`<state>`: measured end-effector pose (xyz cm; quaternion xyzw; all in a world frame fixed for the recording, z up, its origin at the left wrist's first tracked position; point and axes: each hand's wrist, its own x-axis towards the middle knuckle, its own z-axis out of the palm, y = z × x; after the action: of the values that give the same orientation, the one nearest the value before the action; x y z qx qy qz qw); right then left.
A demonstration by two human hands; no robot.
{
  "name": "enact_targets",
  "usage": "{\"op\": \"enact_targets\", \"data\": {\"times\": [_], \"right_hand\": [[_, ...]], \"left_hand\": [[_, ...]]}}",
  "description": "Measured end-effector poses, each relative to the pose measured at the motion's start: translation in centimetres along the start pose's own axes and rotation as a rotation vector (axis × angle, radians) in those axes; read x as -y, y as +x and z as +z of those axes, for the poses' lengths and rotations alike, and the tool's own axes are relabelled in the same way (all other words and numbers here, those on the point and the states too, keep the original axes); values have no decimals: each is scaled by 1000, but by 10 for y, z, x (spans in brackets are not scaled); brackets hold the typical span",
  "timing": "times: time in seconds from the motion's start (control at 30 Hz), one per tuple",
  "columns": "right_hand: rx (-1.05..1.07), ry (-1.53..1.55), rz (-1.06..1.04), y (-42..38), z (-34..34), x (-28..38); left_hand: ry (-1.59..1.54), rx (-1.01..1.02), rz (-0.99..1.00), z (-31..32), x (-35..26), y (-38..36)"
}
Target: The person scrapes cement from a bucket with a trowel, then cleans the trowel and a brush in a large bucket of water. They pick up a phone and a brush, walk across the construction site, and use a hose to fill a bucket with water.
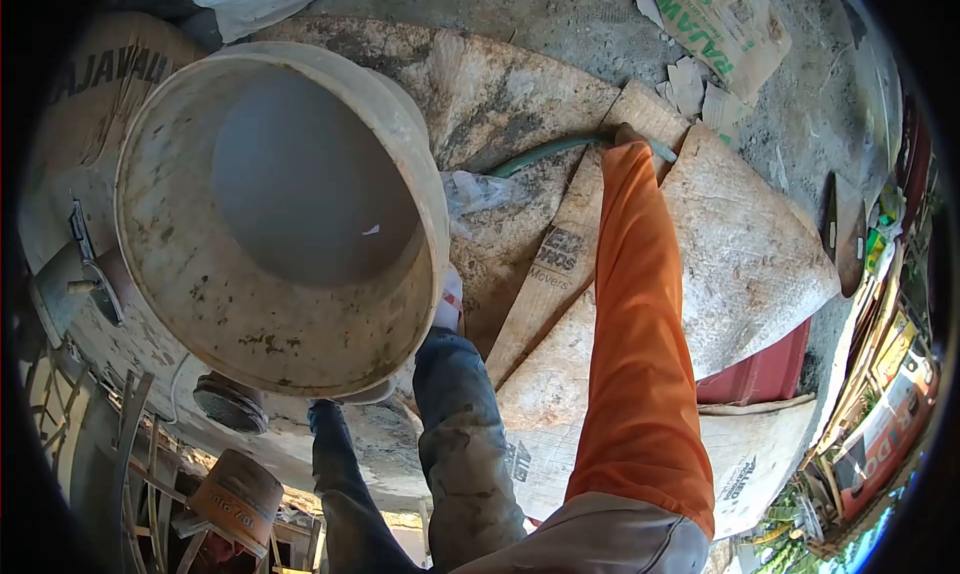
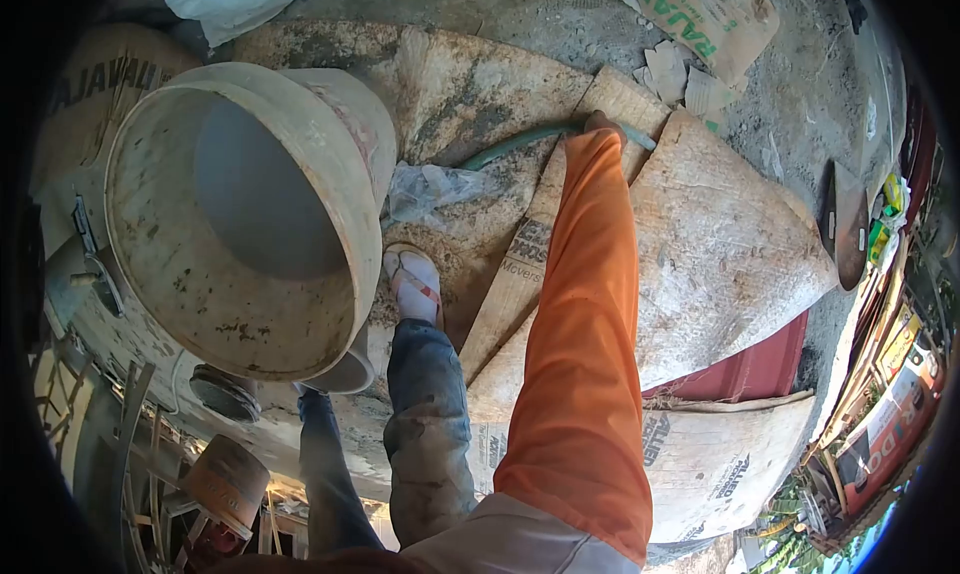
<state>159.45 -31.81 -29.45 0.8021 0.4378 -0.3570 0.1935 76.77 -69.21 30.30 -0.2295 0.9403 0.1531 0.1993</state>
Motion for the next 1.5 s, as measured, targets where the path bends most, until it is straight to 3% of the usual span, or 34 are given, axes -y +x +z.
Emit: {"op": "enact_targets", "data": {"times": [0.07, 0.1, 0.17, 0.2, 0.27, 0.5, 0.63, 0.7, 0.73, 0.83, 0.9, 0.93, 1.0, 1.1, 1.13, 1.17, 1.27, 1.4, 1.47, 1.5], "right_hand": [[-52, 1050, 537, 7, -2, 3], [-54, 1064, 511, 6, -15, 15], [-95, 1232, 719, -20, -35, 30], [-96, 1239, 713, -47, -52, 45], [-512, 1772, 603, -110, -91, 84], [-587, 1713, 355, -334, -166, 79], [-512, 2006, 229, -493, -200, 78], [-503, 2058, 33, -568, -205, 81], [-581, 2056, 7, -603, -208, 89], [-518, 2167, -187, -678, -219, 111], [-685, 2113, -135, -741, -225, 162], [-727, 2188, -180, -747, -224, 174], [-826, 2036, -237, -785, -218, 208], [-838, 2079, -204, -924, -198, 271], [-834, 2069, -203, -956, -192, 280], [-819, 2013, -225, -989, -182, 290], [-857, 1941, -427, -1061, -153, 312], [-805, 1861, -607, -1141, -125, 350], [-899, 1776, -777, -1151, -120, 372], [-1002, 1730, -923, -1180, -110, 385]], "left_hand": [[-22, -2, -9, -4, 4, 6], [-36, -3, -14, -8, 7, 8], [-58, 0, -13, -23, 11, 13], [-65, -3, -16, -29, 16, 16], [-97, 11, -15, -52, 23, 25], [-307, 117, -33, -148, 98, 76], [-395, 296, -7, -188, 155, 101], [-537, 440, -37, -210, 197, 134], [-565, 378, -69, -214, 230, 166], [-708, 498, -120, -241, 304, 192], [-882, 560, -151, -234, 391, 252], [-846, 485, -275, -246, 410, 250], [-895, 323, -344, -254, 485, 292], [-964, 230, -484, -301, 589, 327], [-1054, 100, -552, -313, 618, 331], [-1126, 144, -569, -306, 700, 380], [-1229, -4, -688, -343, 794, 370], [-1383, -135, -863, -372, 849, 291], [-1523, -113, -914, -380, 862, 258], [-1424, -140, -983, -379, 873, 247]]}}
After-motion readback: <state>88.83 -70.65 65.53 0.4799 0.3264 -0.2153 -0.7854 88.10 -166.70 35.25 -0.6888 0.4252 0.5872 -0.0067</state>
